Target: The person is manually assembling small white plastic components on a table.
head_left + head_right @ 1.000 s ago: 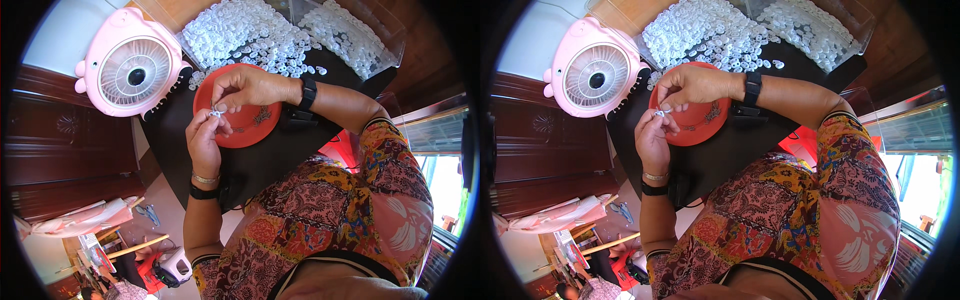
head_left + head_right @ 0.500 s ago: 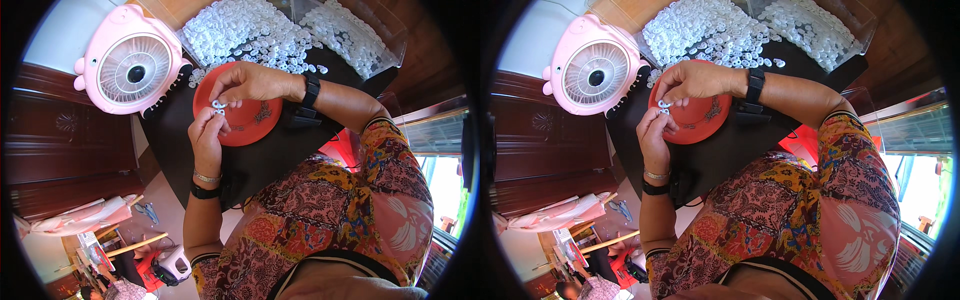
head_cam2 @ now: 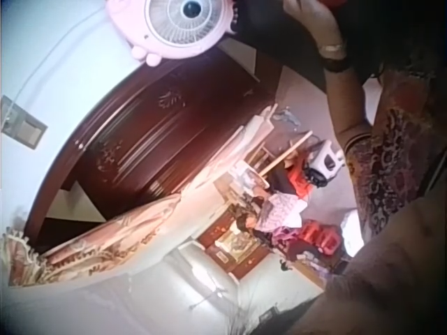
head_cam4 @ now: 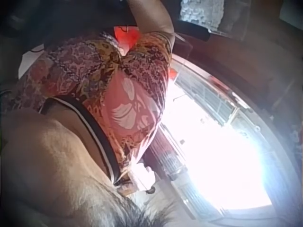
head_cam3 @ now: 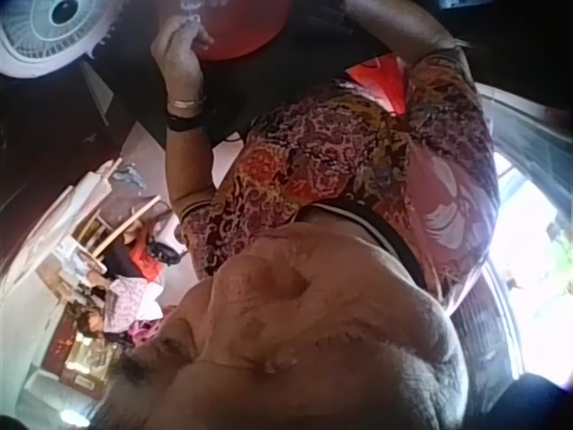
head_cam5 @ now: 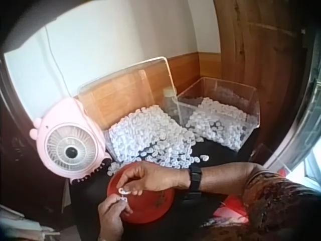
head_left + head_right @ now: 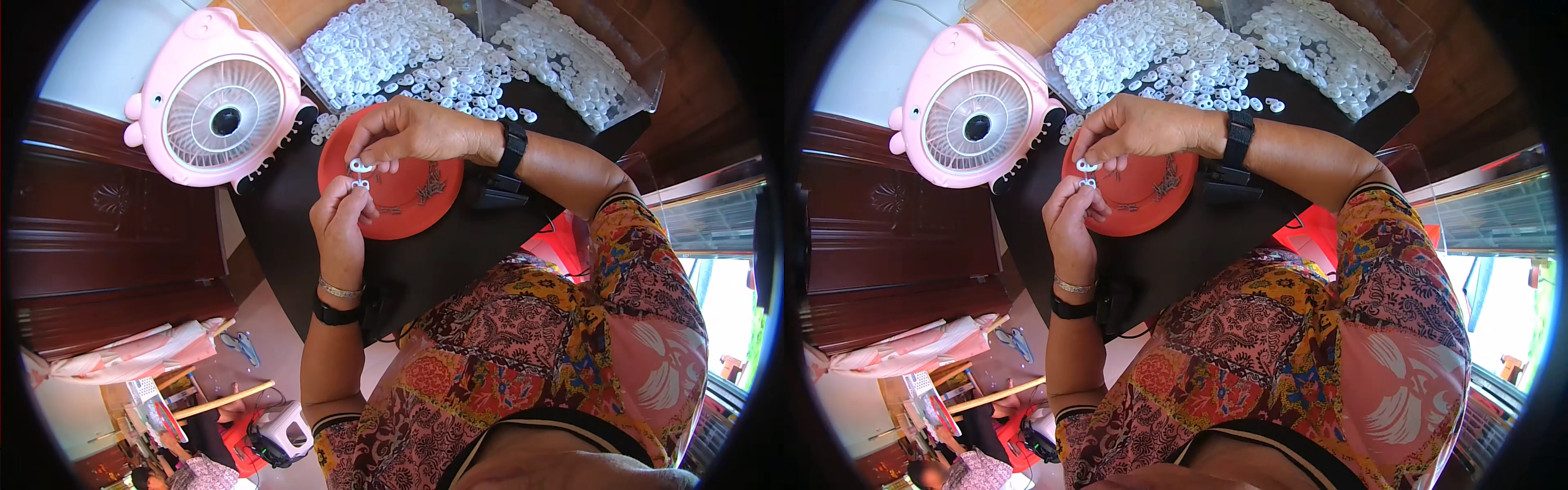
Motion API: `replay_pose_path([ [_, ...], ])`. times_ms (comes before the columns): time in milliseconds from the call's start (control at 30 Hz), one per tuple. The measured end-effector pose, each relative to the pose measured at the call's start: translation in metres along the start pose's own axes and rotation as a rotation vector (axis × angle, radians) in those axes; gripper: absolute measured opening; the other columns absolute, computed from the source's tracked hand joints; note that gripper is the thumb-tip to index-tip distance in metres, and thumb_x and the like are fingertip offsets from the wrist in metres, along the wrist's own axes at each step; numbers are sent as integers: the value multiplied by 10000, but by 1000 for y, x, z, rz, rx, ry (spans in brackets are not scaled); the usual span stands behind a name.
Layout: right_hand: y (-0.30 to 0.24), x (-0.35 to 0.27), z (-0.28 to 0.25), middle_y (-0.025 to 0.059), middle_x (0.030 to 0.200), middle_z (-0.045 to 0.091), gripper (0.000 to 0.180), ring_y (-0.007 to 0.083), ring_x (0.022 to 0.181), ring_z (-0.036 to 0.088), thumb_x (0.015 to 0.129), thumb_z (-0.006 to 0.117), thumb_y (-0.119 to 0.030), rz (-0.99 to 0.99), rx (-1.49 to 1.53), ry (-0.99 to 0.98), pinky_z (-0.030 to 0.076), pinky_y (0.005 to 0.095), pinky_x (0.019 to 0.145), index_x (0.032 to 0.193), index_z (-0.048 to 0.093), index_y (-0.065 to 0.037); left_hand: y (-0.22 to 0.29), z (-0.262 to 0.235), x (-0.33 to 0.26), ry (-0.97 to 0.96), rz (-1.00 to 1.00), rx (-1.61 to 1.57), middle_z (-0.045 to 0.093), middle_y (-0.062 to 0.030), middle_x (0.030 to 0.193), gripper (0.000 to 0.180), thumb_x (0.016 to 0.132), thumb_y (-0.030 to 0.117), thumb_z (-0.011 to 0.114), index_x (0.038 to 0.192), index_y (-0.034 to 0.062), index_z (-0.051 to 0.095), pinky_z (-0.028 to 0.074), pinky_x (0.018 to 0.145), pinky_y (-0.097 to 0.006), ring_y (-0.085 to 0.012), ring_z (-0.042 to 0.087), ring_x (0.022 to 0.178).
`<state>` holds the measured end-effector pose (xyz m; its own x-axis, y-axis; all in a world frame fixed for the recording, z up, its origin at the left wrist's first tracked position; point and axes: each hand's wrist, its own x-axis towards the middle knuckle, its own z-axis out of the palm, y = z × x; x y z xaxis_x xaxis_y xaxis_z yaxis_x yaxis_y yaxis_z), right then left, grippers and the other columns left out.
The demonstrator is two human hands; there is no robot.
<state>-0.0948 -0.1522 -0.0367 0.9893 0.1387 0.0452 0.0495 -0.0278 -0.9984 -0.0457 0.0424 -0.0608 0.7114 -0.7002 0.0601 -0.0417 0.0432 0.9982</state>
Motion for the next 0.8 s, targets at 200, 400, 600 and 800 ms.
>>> replay_pose_path([
  [200, -5, -3, 3, -4, 802, 659, 193, 40, 666, 542, 887, 658, -151, -33, -86, 1, 454, 202, 626, 1010, 682, -4, 1, 0, -1, -5, -16, 13, 543, -34, 639, 183, 885, 95, 474, 725, 22, 525, 381, 567, -218, -96, 499, 582],
  [400, -6, -4, 6, 0, 794, 657, 176, 49, 661, 534, 882, 663, -127, -73, -161, 23, 448, 209, 620, 999, 684, 3, 4, 2, -2, -1, -24, 69, 539, -31, 641, 194, 888, 108, 478, 717, 28, 523, 377, 570, -215, -90, 495, 586],
  [600, 2, -3, 7, 19, 832, 672, 158, 73, 735, 592, 876, 654, -133, -161, -228, -7, 478, 236, 696, 975, 688, -14, -1, 1, -1, 5, 0, 47, 535, -11, 629, 178, 883, 103, 518, 734, 9, 542, 367, 529, -205, -62, 483, 571],
  [800, 11, -1, 9, 33, 852, 681, 150, 83, 797, 600, 886, 635, -104, -250, -256, -44, 471, 247, 748, 990, 681, -7, -3, -1, 0, -7, -30, 74, 535, -19, 650, 194, 880, 131, 503, 710, 38, 519, 378, 549, -214, -89, 507, 579],
])
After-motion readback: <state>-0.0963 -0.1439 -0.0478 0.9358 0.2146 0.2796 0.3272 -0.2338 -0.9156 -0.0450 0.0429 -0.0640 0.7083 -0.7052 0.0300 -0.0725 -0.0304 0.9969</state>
